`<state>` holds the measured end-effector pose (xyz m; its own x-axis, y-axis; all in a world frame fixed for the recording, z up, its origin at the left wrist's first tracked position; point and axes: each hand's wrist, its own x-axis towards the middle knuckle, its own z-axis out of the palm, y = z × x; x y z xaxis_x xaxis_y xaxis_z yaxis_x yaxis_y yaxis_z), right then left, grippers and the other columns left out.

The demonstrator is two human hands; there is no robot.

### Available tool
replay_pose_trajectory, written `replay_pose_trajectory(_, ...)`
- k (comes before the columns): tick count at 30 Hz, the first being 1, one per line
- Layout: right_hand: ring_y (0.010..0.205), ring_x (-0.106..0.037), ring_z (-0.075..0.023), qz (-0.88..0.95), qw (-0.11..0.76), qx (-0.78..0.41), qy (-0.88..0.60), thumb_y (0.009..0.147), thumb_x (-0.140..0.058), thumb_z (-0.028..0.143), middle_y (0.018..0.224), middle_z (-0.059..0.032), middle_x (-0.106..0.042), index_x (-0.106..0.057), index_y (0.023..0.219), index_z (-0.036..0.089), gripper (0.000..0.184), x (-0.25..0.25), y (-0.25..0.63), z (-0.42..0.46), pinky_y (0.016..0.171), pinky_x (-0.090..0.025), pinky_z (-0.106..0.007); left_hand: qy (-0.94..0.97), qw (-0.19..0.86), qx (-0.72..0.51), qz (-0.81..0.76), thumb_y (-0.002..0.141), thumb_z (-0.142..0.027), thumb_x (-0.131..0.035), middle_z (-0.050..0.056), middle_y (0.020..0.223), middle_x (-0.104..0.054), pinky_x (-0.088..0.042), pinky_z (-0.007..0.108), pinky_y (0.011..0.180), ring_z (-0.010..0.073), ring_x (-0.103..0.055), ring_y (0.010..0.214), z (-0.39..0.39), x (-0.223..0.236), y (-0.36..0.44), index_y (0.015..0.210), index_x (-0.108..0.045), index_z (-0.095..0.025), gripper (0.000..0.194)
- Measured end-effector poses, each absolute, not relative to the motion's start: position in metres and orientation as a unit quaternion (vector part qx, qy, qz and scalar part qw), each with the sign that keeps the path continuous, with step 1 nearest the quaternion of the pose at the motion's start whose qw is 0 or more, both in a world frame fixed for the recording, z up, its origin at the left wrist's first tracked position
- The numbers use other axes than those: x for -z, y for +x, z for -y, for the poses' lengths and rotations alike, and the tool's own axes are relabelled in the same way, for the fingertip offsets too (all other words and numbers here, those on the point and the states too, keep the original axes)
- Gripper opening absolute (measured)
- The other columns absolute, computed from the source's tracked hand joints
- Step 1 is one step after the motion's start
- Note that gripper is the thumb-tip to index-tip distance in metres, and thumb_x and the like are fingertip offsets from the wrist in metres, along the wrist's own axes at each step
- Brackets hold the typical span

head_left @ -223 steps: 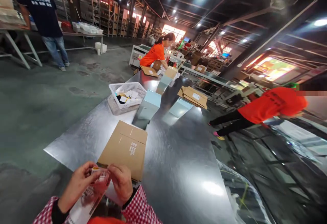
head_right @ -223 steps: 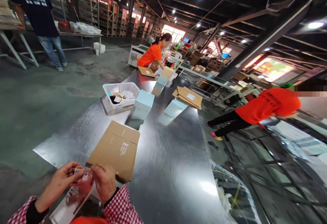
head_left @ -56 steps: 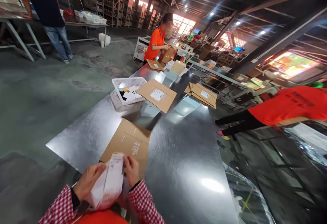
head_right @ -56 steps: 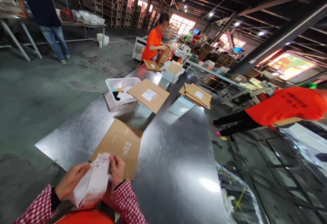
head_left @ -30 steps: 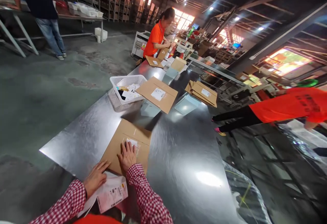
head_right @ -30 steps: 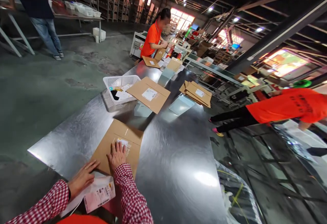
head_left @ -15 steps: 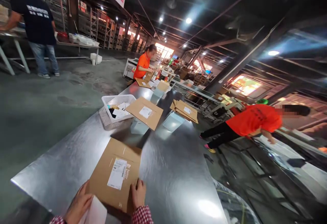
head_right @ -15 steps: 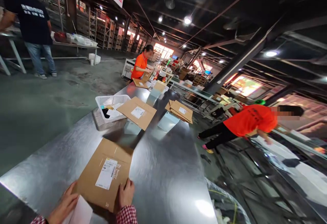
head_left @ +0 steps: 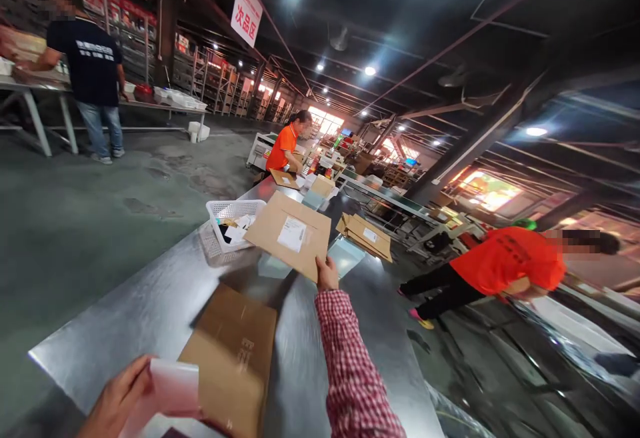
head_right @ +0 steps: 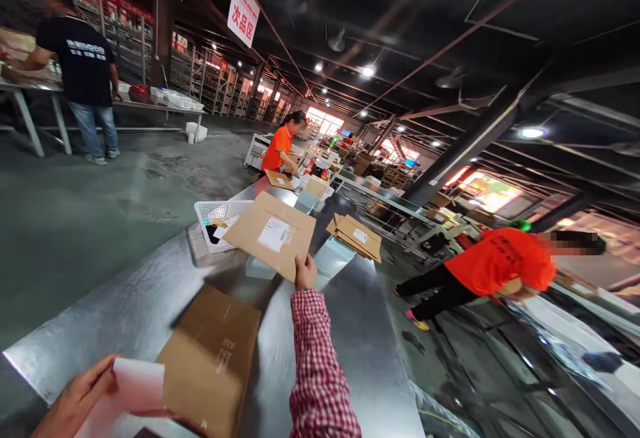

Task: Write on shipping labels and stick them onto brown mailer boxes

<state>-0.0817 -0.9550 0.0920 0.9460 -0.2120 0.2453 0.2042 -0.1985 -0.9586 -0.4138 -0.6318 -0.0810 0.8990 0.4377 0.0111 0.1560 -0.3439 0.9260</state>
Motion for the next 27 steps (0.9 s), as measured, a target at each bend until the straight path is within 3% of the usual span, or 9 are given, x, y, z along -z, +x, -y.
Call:
replay_pose_trajectory(5, 0.117, -0.058, -0.0322, 0.001, 0.596, 0.14, -0.791, 0.083, -0.053, 0.051, 0.123, -0.0311, -0.058, -0.054, 0.122, 0.0, 0.064, -0.095, -0.073, 0.935, 0.095, -0.048, -0.048, 0.798, 0.57, -0.137, -0.141, 0.084, -0.064, -0.041, 0.001, 0.066, -0.069, -0.055, 0.028, 0.064, 0.0218, -0.066, 0.067, 0.634, 0.021, -0.419, 0.083, -0.069, -0.023, 0.05)
replay_pose_trajectory(8, 0.121, -0.056, -0.0295, 0.096, 0.603, 0.044, -0.791, 0.086, -0.045, 0.061, 0.132, -0.0283, -0.054, -0.055, 0.127, 0.003, 0.072, -0.059, -0.14, 0.9, 0.097, -0.046, -0.044, 0.804, 0.567, -0.139, -0.114, 0.089, -0.051, -0.041, 0.001, 0.069, -0.066, -0.049, 0.026, 0.064, 0.0186, -0.062, 0.067, 0.636, -0.014, -0.42, 0.079, -0.065, -0.021, 0.04)
replay_pose_trajectory(10, 0.112, -0.061, -0.0292, 0.216, 0.597, -0.092, -0.767, 0.065, -0.068, 0.069, 0.12, -0.0183, -0.065, -0.066, 0.119, 0.013, 0.078, -0.032, -0.201, 0.873, 0.094, -0.049, -0.042, 0.79, 0.59, -0.135, -0.099, 0.091, -0.047, -0.042, 0.0, 0.068, -0.063, -0.046, 0.024, 0.063, 0.0166, -0.06, 0.066, 0.636, -0.031, -0.417, 0.077, -0.063, -0.019, 0.037)
replay_pose_trajectory(12, 0.115, -0.058, -0.029, 0.393, 0.539, -0.283, -0.689, 0.05, -0.085, 0.059, 0.122, -0.0108, -0.066, -0.064, 0.123, 0.02, 0.085, -0.007, -0.258, 0.848, 0.101, -0.045, -0.044, 0.751, 0.638, -0.139, -0.095, 0.091, -0.047, -0.045, -0.001, 0.065, -0.06, -0.044, 0.023, 0.059, 0.0147, -0.056, 0.063, 0.631, -0.039, -0.41, 0.075, -0.06, -0.018, 0.036)
replay_pose_trajectory(16, 0.078, -0.063, -0.0183, 0.298, 0.611, -0.375, -0.63, 0.075, -0.072, 0.054, 0.08, -0.0019, -0.068, -0.069, 0.082, 0.02, 0.035, 0.027, -0.32, 0.822, 0.084, -0.05, -0.037, 0.68, 0.704, -0.145, -0.143, 0.078, -0.047, -0.06, 0.002, 0.071, -0.066, -0.045, 0.022, 0.053, 0.0147, -0.054, 0.061, 0.606, -0.024, -0.395, 0.08, -0.064, -0.015, 0.033)
replay_pose_trajectory(18, 0.068, -0.059, -0.0154, 0.223, 0.663, -0.351, -0.622, 0.076, -0.072, 0.054, 0.07, 0.0, -0.064, -0.065, 0.076, 0.02, 0.035, 0.036, -0.328, 0.821, 0.075, -0.05, -0.033, 0.682, 0.693, -0.153, -0.177, 0.07, -0.046, -0.066, 0.005, 0.078, -0.071, -0.049, 0.025, 0.058, 0.0184, -0.06, 0.068, 0.595, -0.008, -0.389, 0.085, -0.068, -0.013, 0.036)
replay_pose_trajectory(20, 0.079, -0.061, -0.0165, 0.186, 0.694, -0.322, -0.616, 0.072, -0.077, 0.053, 0.083, -0.0022, -0.067, -0.067, 0.086, 0.02, 0.037, 0.041, -0.333, 0.821, 0.079, -0.05, -0.032, 0.69, 0.678, -0.162, -0.194, 0.068, -0.042, -0.065, 0.007, 0.083, -0.073, -0.052, 0.028, 0.065, 0.0218, -0.063, 0.077, 0.593, 0.01, -0.385, 0.088, -0.07, -0.013, 0.036)
replay_pose_trajectory(24, 0.102, -0.063, -0.0242, 0.167, 0.708, -0.388, -0.566, 0.053, -0.088, 0.053, 0.112, -0.0077, -0.069, -0.065, 0.113, 0.022, 0.072, 0.05, -0.35, 0.811, 0.094, -0.048, -0.041, 0.687, 0.683, -0.145, -0.2, 0.073, -0.04, -0.055, 0.009, 0.088, -0.074, -0.056, 0.033, 0.071, 0.0227, -0.067, 0.079, 0.61, 0.042, -0.381, 0.098, -0.068, -0.01, 0.041)
replay_pose_trajectory(27, 0.09, -0.067, -0.0254, 0.143, 0.701, -0.412, -0.565, 0.056, -0.085, 0.057, 0.095, -0.0072, -0.074, -0.072, 0.097, 0.018, 0.058, 0.058, -0.364, 0.802, 0.093, -0.048, -0.044, 0.692, 0.667, -0.148, -0.234, 0.076, -0.051, -0.052, 0.013, 0.094, -0.074, -0.058, 0.04, 0.075, 0.0268, -0.069, 0.084, 0.616, 0.058, -0.379, 0.104, -0.065, -0.008, 0.053)
